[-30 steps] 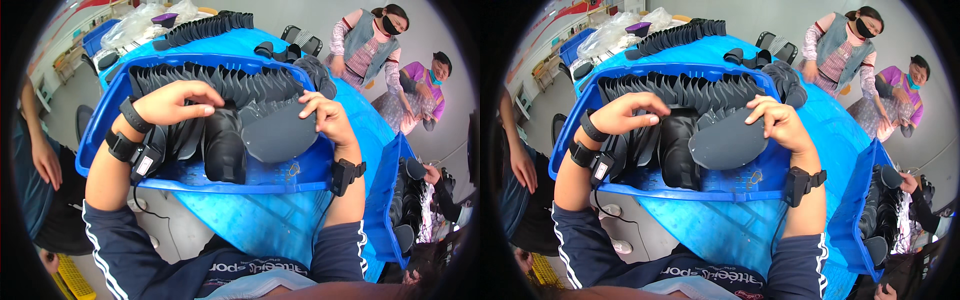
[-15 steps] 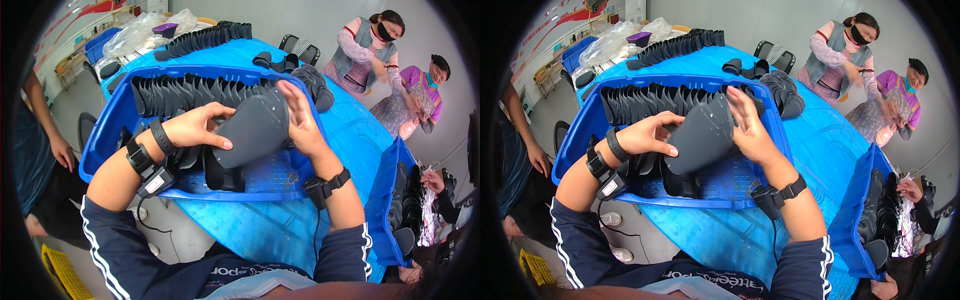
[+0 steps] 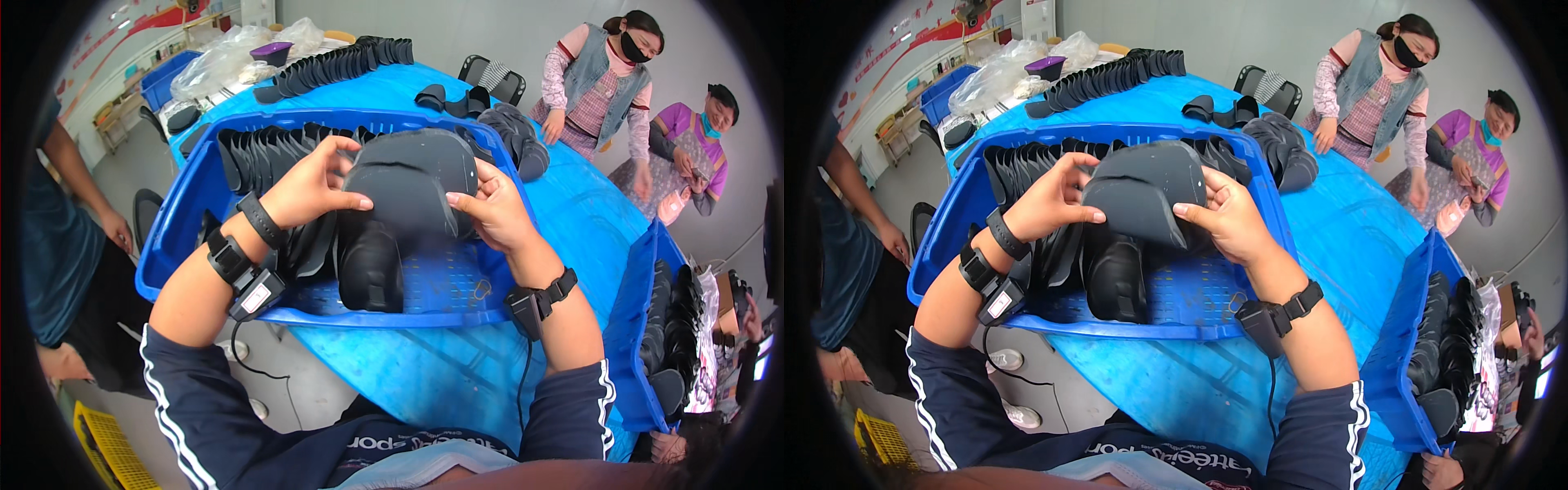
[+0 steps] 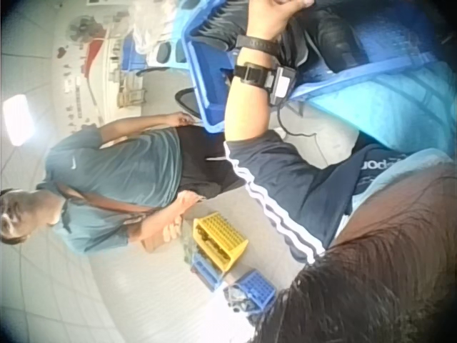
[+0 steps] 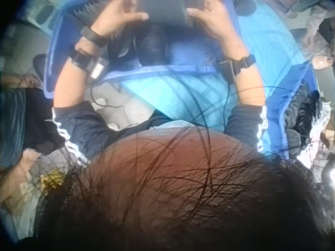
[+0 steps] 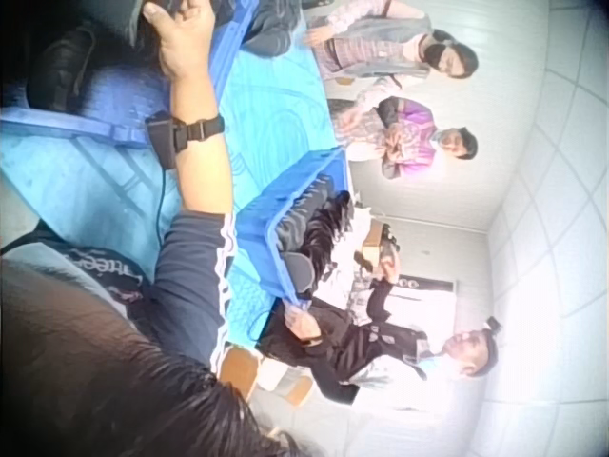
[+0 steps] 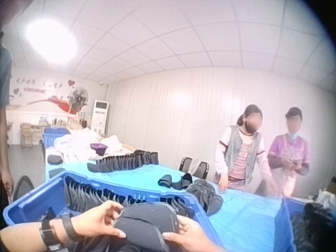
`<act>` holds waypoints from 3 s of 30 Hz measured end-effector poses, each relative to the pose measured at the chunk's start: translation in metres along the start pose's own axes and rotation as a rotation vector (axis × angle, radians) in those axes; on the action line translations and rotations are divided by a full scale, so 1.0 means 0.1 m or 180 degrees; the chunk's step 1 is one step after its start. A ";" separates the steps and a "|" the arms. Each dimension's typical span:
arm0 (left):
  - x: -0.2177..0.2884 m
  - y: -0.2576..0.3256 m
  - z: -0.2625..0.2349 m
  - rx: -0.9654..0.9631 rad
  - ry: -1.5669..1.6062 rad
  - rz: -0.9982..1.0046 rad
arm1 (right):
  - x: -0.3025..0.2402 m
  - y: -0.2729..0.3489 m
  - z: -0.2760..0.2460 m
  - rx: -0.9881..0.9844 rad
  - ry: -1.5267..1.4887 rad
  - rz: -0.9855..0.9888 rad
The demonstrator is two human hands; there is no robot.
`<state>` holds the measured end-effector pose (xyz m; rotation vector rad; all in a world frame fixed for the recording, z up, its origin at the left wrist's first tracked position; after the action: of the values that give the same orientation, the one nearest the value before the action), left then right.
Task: Sorting and organizing black shoe upper components into blue plastic bins.
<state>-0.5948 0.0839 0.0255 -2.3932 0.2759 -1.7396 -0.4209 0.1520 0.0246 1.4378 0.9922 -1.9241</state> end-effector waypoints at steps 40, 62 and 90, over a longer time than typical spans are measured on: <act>0.49 0.28 -0.43 -0.0836 -0.0021 0.0726 | -0.66 0.26 -0.49 0.0594 0.0575 -0.2209; 0.35 0.13 -0.63 0.0560 0.1176 0.0073 | -0.47 0.14 -0.54 0.0945 0.0956 -0.1559; 0.24 0.07 -0.26 0.0121 0.1360 -0.0027 | -0.31 0.07 -0.09 0.0357 0.0292 -0.0962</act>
<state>-0.6128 0.0708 0.0543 -1.9763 0.2820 -2.2248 -0.4009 0.1550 0.0512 1.5210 1.2201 -2.1735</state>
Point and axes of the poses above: each hand's wrist, its own y-axis away from the middle knuckle, its own z-axis out of the palm, x = y × z, the point moved 9 cm from there along -y, towards the middle knuckle, and after that the axes turned 2 degrees about -y, right-handed, at the moved point
